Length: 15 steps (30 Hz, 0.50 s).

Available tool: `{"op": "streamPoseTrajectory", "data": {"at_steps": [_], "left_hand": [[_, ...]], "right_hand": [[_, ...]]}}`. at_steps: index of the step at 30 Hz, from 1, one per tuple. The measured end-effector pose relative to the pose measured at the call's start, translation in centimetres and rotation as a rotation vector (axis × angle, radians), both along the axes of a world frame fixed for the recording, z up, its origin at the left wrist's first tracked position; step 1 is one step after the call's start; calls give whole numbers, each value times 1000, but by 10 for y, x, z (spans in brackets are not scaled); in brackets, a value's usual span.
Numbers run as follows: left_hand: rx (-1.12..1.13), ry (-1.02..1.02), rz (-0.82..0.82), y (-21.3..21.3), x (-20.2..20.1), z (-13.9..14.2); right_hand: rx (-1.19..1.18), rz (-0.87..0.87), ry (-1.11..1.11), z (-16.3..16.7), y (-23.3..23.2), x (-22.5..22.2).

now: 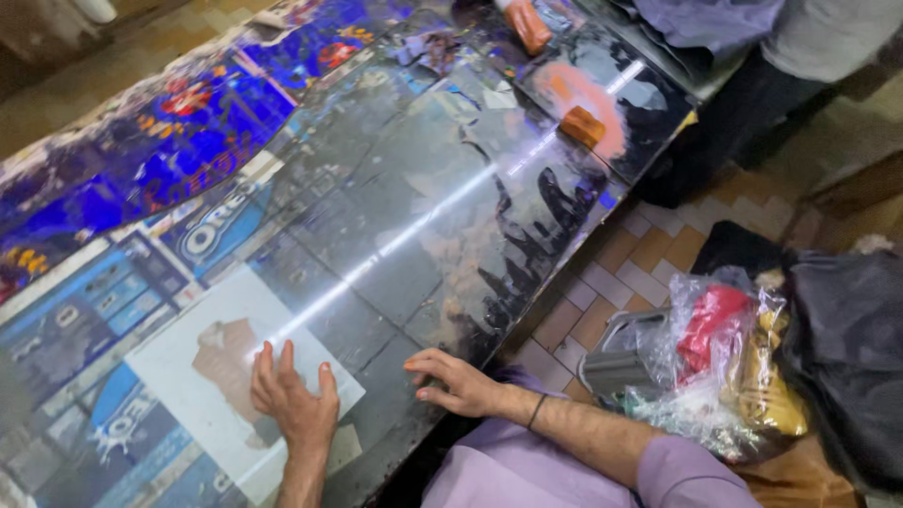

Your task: The person rubs an orange conditioning or dye product from a bottle onto a sponge and works it over the surface and sleeve of a tan leather jacket laid on a glass worktop. They then wipe the worktop with a cloth, handle a water bottle, and continue wiping the counter while another person works on a dark garment nearby.

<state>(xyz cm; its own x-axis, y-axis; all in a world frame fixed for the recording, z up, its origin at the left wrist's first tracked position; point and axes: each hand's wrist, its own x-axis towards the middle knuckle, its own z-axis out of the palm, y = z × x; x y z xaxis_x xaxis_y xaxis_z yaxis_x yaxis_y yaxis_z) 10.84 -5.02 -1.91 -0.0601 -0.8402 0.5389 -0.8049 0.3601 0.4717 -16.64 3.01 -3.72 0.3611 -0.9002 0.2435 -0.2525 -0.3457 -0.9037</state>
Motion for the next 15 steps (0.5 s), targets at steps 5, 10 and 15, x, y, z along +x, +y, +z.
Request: {"op": "streamPoseTrajectory", "data": {"at_steps": [5, 10, 15], "left_hand": [[27, -44, -77, -39, -95, -16], [-70, -98, 124, -45, -111, -36], [-166, 24, 253, -64, -113, -47]], "right_hand": [[-19, -361, 18, 5, 8, -78], [-323, -699, 455, 41, -51, -201], [-470, -1034, 758, 72, -166, -347]]}}
